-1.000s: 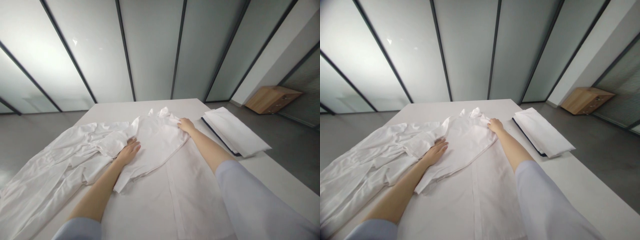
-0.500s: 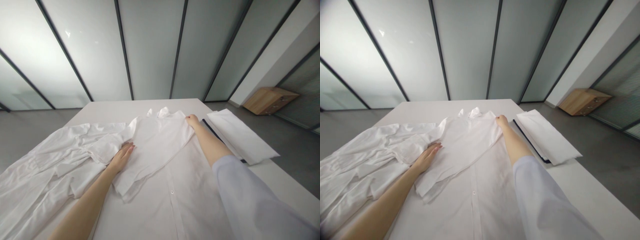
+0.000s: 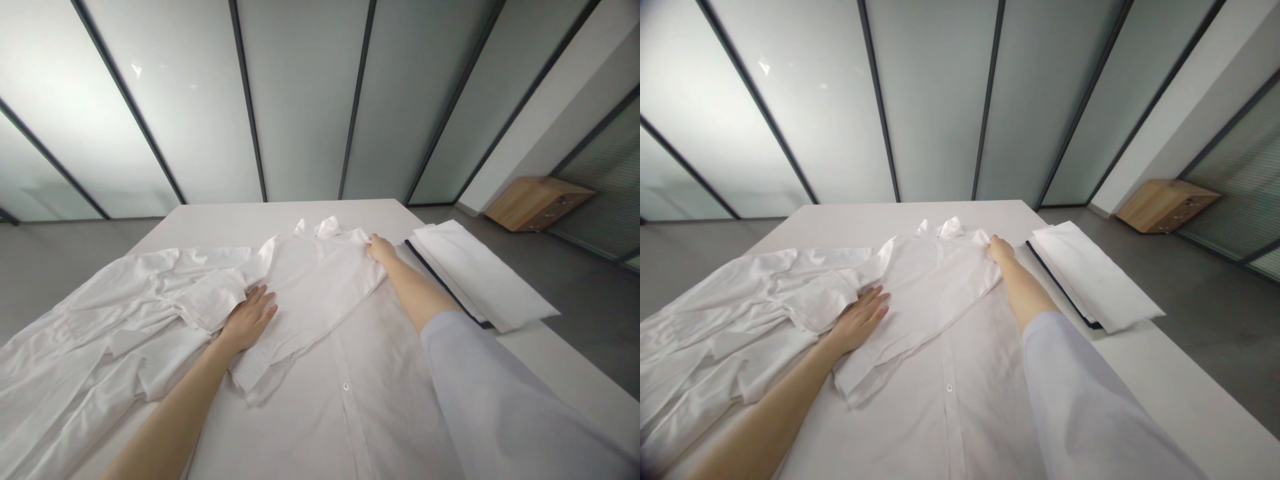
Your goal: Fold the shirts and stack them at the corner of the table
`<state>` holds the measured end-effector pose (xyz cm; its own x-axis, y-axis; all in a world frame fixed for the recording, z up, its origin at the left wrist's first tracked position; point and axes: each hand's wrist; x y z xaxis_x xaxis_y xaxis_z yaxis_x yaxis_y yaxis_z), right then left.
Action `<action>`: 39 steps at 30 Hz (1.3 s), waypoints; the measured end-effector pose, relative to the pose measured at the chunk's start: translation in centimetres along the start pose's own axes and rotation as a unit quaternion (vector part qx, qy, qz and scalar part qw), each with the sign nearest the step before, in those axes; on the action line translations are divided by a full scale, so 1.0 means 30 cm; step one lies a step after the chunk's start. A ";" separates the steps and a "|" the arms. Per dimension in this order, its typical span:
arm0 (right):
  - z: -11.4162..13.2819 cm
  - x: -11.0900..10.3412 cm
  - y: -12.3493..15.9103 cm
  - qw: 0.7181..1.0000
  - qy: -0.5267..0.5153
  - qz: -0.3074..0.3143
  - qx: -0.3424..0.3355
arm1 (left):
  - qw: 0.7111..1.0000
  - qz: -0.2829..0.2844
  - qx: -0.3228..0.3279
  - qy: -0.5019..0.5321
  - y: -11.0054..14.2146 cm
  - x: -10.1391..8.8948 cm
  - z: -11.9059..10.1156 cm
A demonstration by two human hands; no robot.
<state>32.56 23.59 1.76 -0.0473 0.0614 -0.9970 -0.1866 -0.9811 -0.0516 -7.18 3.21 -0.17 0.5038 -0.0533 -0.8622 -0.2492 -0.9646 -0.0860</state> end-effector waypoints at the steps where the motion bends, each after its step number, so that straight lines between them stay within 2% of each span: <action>1: -0.003 0.000 0.007 1.000 -0.006 -0.007 0.008 | 1.000 0.005 -0.002 -0.019 -0.001 0.003 -0.003; 5: -0.020 -0.019 0.042 0.998 -0.047 0.016 0.050 | 0.998 0.029 -0.019 -0.057 -0.006 0.004 -0.017; 8: -0.056 -0.034 0.116 0.997 -0.037 0.040 0.049 | 0.997 0.038 -0.026 -0.061 -0.011 0.002 -0.017; 11: -0.105 -0.030 0.246 0.999 0.005 0.031 0.023 | 0.998 0.026 -0.011 -0.053 -0.015 0.001 -0.004; 15: -0.153 0.002 0.450 0.998 0.052 -0.012 -0.027 | 0.999 0.007 0.028 -0.027 -0.010 -0.016 -0.003; 18: -0.167 0.035 0.572 0.995 0.067 -0.020 -0.074 | 0.997 -0.007 0.080 -0.014 0.012 -0.045 -0.058; 21: -0.168 0.052 0.644 0.991 0.061 -0.028 -0.119 | 0.989 0.039 0.136 -0.034 0.044 -0.071 -0.160; 23: -0.164 0.050 0.665 0.989 0.054 -0.036 -0.130 | 0.981 0.099 0.150 -0.067 0.067 -0.078 -0.228; 26: -0.156 0.036 0.672 0.990 0.051 -0.039 -0.128 | 0.973 0.153 0.116 -0.130 0.107 -0.072 -0.295; 30: -0.150 0.027 0.669 0.989 0.044 -0.043 -0.132 | 0.969 0.135 0.053 -0.200 0.165 -0.047 -0.326; 33: -0.148 0.031 0.667 0.989 0.037 -0.049 -0.136 | 0.965 0.124 0.063 -0.221 0.190 -0.033 -0.324; 36: -0.145 0.033 0.665 0.989 0.036 -0.051 -0.135 | 0.972 0.108 0.063 -0.200 0.189 -0.041 -0.316; 39: -0.141 0.030 0.665 0.988 0.037 -0.052 -0.138 | 0.984 0.093 0.053 -0.139 0.180 -0.075 -0.322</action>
<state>32.95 3.31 -0.42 0.0310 0.1605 -0.9865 0.0883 -0.9836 -0.1573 -1.68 -4.36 6.12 0.1983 -0.1402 -0.9701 -0.4086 -0.9115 0.0482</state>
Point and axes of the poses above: each hand's wrist, its own y-axis away from the middle knuckle, its own x-axis out of the palm, z = x × y, and after that the axes turned 8 degrees about y, right-handed
